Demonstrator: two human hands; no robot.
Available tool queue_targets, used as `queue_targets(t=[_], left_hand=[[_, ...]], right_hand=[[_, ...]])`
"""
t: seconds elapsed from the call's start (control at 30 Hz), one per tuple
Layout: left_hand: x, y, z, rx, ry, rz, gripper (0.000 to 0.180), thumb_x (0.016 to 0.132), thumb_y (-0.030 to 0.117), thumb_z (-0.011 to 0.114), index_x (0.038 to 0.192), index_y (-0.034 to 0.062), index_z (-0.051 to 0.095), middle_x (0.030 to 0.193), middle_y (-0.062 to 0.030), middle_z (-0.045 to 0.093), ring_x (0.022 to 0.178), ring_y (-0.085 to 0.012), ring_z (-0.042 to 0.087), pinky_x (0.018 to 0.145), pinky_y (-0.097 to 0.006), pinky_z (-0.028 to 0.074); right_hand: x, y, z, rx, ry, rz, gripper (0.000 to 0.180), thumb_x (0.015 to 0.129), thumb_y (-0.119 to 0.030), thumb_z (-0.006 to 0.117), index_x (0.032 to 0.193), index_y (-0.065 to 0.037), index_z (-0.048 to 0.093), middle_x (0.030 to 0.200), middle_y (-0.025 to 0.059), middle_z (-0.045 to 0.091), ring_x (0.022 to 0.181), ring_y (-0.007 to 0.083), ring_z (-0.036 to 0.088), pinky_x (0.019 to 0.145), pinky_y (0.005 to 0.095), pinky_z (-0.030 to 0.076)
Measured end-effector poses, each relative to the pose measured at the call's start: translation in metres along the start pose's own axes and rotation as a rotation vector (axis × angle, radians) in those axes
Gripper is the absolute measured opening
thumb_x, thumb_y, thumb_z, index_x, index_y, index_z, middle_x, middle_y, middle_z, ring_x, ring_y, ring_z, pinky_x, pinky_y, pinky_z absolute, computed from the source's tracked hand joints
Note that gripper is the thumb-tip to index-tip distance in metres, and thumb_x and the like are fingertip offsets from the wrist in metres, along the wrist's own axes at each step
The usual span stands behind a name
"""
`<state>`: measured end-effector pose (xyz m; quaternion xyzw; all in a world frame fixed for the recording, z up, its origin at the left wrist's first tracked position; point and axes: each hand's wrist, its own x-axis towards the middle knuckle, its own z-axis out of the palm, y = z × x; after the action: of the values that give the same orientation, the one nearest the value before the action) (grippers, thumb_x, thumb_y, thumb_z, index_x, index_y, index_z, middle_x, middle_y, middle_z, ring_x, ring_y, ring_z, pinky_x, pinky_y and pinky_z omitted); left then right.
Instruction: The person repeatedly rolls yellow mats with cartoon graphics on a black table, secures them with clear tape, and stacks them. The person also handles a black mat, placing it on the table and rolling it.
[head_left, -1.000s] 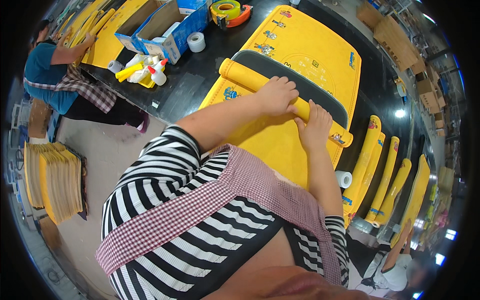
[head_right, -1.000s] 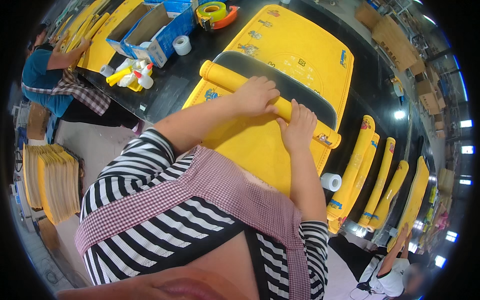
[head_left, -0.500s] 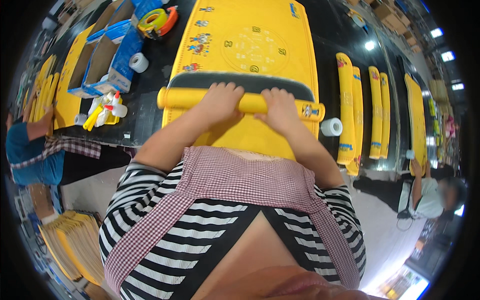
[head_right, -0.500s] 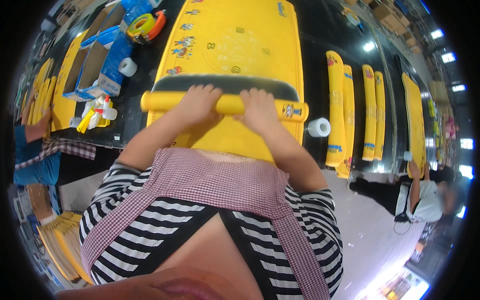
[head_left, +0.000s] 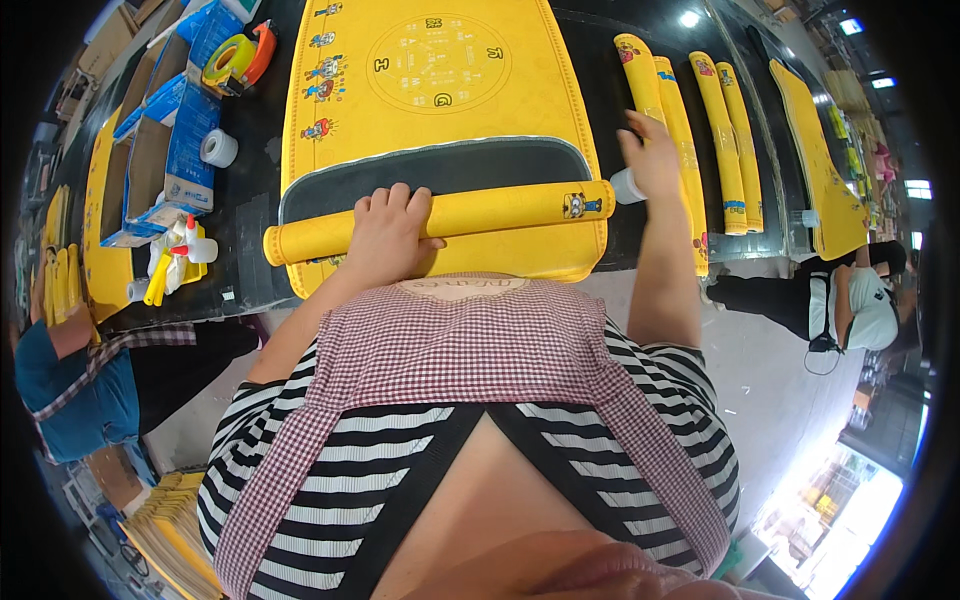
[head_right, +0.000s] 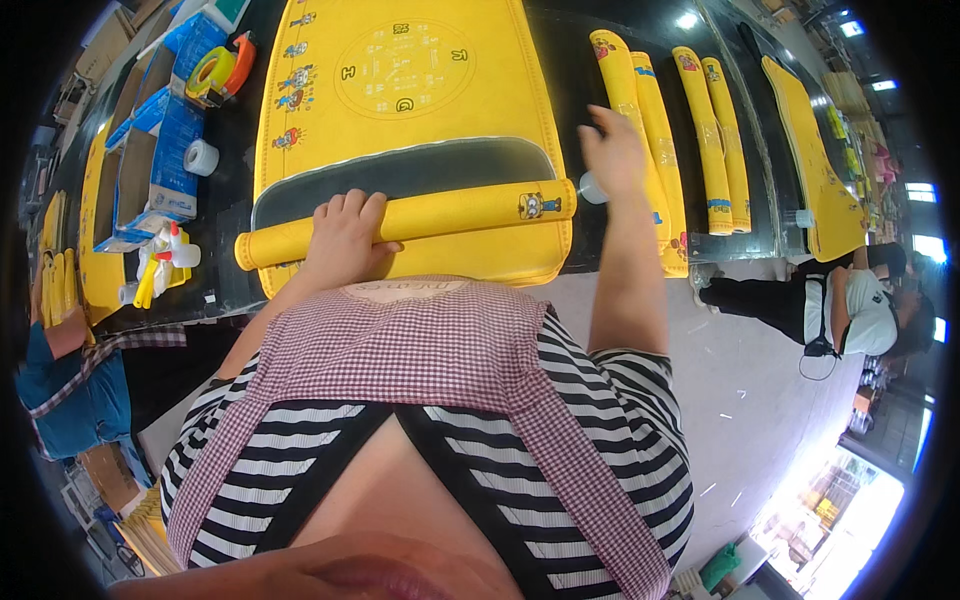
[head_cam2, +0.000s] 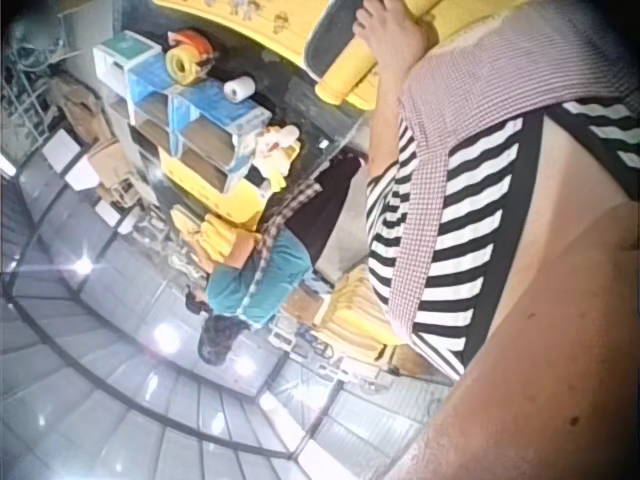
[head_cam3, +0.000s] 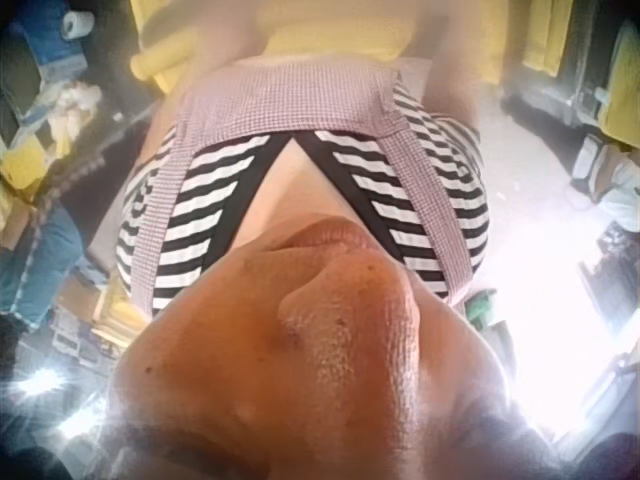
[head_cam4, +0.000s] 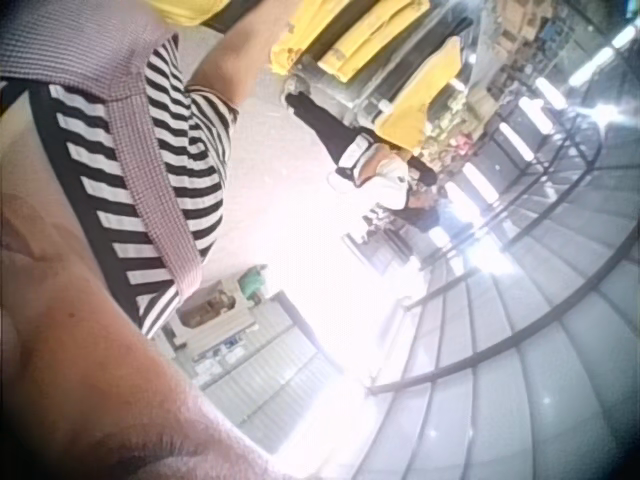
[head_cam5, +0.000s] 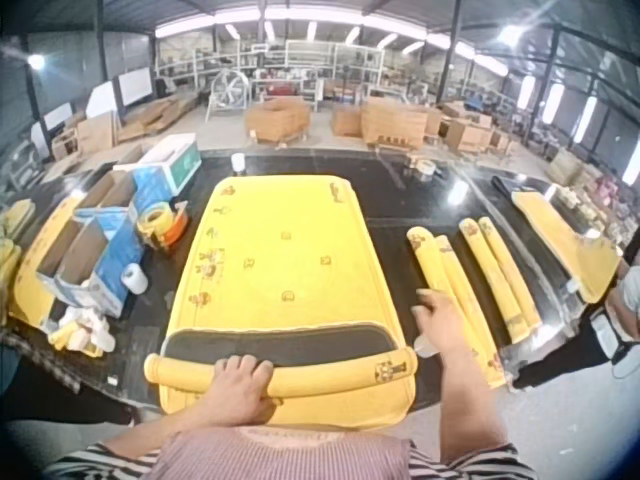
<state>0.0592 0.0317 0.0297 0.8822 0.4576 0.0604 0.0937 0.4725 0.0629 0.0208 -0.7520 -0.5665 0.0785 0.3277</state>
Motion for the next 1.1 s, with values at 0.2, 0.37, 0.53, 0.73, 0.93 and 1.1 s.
queue_targets(t=[0.2,0.37,0.53,0.73,0.93,1.1], left_hand=[[-0.003,-0.004,0.005,-0.024,0.065,0.01,0.069,0.077,0.045,0.085,0.131,0.0101,0.059,0.11,-0.0108,0.058,0.106,-0.0307,0.058,0.095,-0.046,0.04],[-0.005,-0.005,0.01,-0.036,0.085,0.001,0.066,0.079,0.044,0.084,0.13,0.0099,0.06,0.111,-0.0116,0.061,0.108,-0.0312,0.059,0.096,-0.047,0.04],[-0.01,-0.003,0.02,-0.054,0.108,-0.018,0.066,0.08,0.042,0.085,0.13,0.009,0.059,0.111,-0.0137,0.062,0.11,-0.0326,0.06,0.1,-0.051,0.039],[-0.012,0.0,0.024,-0.028,0.097,-0.071,0.068,0.081,0.041,0.085,0.134,0.0082,0.058,0.114,-0.0157,0.062,0.114,-0.0345,0.059,0.104,-0.052,0.038],[-0.029,-0.018,0.019,-0.118,0.218,-0.034,0.053,0.084,0.038,0.08,0.125,0.0066,0.065,0.117,-0.0142,0.067,0.12,-0.0318,0.06,0.105,-0.052,0.041],[-0.097,-0.113,-0.005,0.262,0.264,-0.219,0.031,0.092,0.025,0.069,0.117,0.0078,0.073,0.122,-0.0151,0.07,0.123,-0.0352,0.061,0.109,-0.047,0.045]], right_hand=[[0.014,0.126,-0.008,-0.152,-0.549,0.068,0.055,0.084,-0.002,0.059,0.139,-0.003,0.065,0.135,0.0228,0.068,0.128,0.0352,0.065,0.109,0.0382,0.049],[0.009,0.14,0.018,-0.402,-0.467,0.089,0.027,0.08,-0.004,0.061,0.103,-0.008,0.074,0.103,0.026,0.073,0.104,0.0439,0.069,0.089,0.0477,0.055],[0.005,0.161,-0.007,-0.294,-0.121,0.193,0.035,0.082,-0.004,0.06,0.117,-0.003,0.068,0.111,0.0234,0.073,0.105,0.0414,0.07,0.09,0.0472,0.055],[-0.046,0.022,-0.004,0.883,0.077,0.187,0.033,0.096,-0.007,0.071,0.127,-0.001,0.06,0.116,0.0099,0.068,0.103,0.0216,0.067,0.095,0.0345,0.054],[-0.118,-0.022,0.031,0.372,-0.079,-0.193,0.033,0.091,-0.004,0.075,0.123,-0.001,0.064,0.118,0.0107,0.073,0.108,0.02,0.068,0.1,0.0321,0.051],[-0.125,-0.013,0.028,0.428,-0.094,-0.191,0.036,0.094,-0.006,0.074,0.128,-0.001,0.063,0.124,0.0111,0.072,0.11,0.0211,0.068,0.1,0.0321,0.051]])
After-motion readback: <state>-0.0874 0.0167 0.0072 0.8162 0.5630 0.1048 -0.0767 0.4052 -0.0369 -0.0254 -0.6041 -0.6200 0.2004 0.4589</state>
